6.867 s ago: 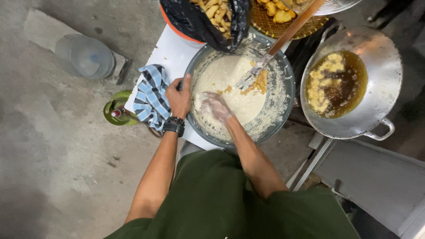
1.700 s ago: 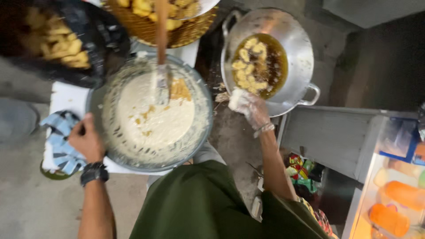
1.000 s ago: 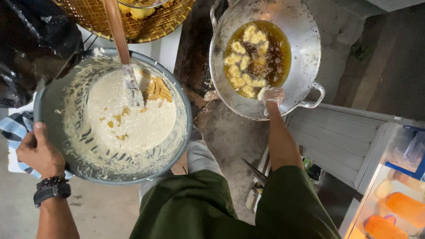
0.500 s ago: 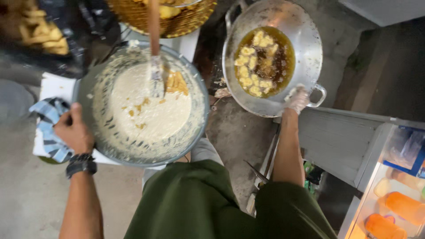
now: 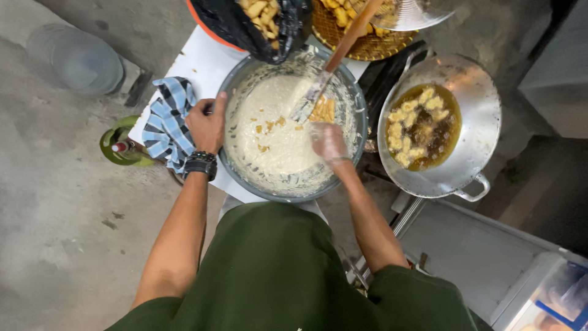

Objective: The person transfers fried potato wedges from a basket into a black plastic bag, then repeatedly scoops batter-coated potato strips from a mixing bowl and drops them into a wok of hot oil to fry. The person uses a metal spider strainer to lift finished wedges and a wooden spatula to manage the batter.

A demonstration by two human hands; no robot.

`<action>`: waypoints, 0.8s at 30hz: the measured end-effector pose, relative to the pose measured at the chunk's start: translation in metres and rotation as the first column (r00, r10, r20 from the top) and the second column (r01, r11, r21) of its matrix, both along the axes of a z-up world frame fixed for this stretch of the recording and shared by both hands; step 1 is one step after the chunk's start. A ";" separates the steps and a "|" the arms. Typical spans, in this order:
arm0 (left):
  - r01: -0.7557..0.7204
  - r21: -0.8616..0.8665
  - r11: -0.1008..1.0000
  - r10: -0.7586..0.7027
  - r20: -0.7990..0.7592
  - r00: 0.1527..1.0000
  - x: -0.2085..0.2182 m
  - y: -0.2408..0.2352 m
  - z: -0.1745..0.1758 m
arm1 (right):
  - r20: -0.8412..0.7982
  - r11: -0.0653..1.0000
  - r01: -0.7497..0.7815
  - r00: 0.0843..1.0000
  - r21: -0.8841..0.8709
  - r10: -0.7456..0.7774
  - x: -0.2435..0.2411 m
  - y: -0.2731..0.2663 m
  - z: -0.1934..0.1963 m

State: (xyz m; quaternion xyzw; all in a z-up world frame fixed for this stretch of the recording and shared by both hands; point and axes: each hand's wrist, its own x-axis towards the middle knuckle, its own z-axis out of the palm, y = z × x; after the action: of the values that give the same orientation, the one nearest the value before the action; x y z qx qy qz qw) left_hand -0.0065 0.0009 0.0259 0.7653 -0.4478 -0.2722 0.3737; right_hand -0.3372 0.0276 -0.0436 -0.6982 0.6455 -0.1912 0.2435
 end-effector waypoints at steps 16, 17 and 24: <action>-0.052 0.089 0.995 0.065 -0.148 0.987 0.003 -0.001 0.021 | -0.002 0.999 0.014 1.000 -0.047 -0.014 0.074 0.023 -0.077; -0.055 0.120 0.991 0.075 -0.165 0.983 0.003 0.000 0.023 | 0.000 0.998 0.000 1.000 -0.063 0.000 0.089 0.016 -0.069; -0.051 0.068 0.996 0.060 -0.144 0.988 0.004 -0.002 0.021 | 0.368 0.995 0.022 0.930 -0.097 0.015 0.171 -0.055 -0.063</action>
State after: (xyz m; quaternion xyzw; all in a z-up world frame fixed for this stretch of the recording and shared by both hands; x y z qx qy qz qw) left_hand -0.0029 -0.0006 0.0464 0.7672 -0.3888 -0.3310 0.3881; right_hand -0.1658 -0.0271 -0.1066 -0.6602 0.5793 -0.3509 0.3246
